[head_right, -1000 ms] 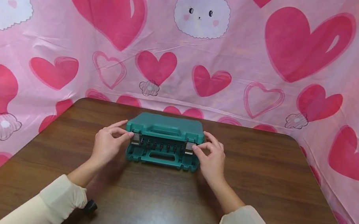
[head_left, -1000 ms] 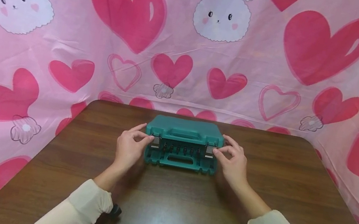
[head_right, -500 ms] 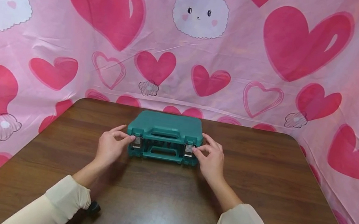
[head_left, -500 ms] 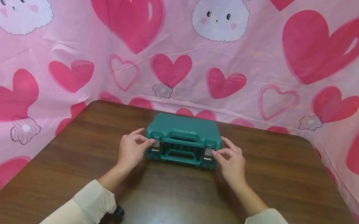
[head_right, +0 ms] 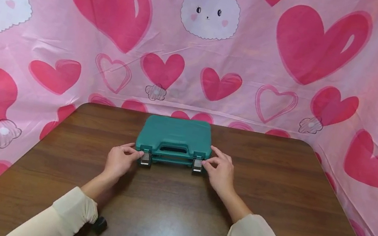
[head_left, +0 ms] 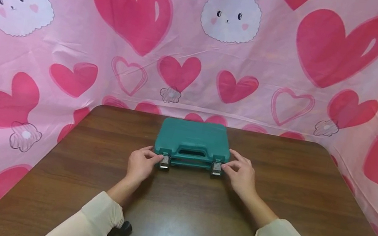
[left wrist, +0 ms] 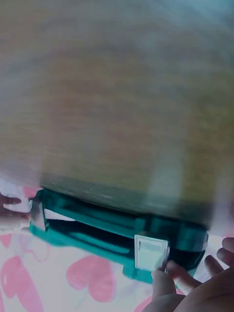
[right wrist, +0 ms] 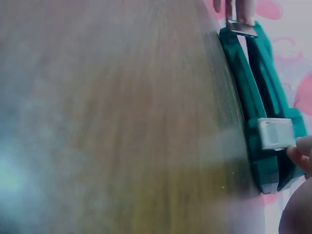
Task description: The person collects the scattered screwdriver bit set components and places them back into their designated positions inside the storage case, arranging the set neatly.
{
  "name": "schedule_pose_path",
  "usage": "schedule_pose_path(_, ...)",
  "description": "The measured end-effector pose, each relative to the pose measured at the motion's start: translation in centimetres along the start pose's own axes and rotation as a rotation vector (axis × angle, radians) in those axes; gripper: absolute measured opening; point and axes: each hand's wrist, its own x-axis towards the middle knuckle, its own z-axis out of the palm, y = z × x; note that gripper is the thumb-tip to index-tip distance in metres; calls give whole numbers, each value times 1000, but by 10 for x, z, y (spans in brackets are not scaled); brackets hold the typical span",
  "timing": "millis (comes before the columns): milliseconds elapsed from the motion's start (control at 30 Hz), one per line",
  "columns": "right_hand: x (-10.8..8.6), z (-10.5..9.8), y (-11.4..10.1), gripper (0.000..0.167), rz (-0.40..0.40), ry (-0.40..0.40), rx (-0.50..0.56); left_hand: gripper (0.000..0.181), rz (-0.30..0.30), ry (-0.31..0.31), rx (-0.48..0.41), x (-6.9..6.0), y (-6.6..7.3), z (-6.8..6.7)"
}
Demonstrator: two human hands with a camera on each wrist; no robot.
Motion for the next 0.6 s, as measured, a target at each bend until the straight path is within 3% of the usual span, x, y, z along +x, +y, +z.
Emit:
schedule_pose_path(100,1,1,4,6,24,-47,-32,19,-1,-38,20,-1,0,5)
schedule_pose_path(233,3,0,7,7,7,-80,-63,14,46,-75,60,-1,5,8)
schedule_pose_path(600,8,-7,8,5,-15,-164,-86,12,105,-107,139,-3,3,4)
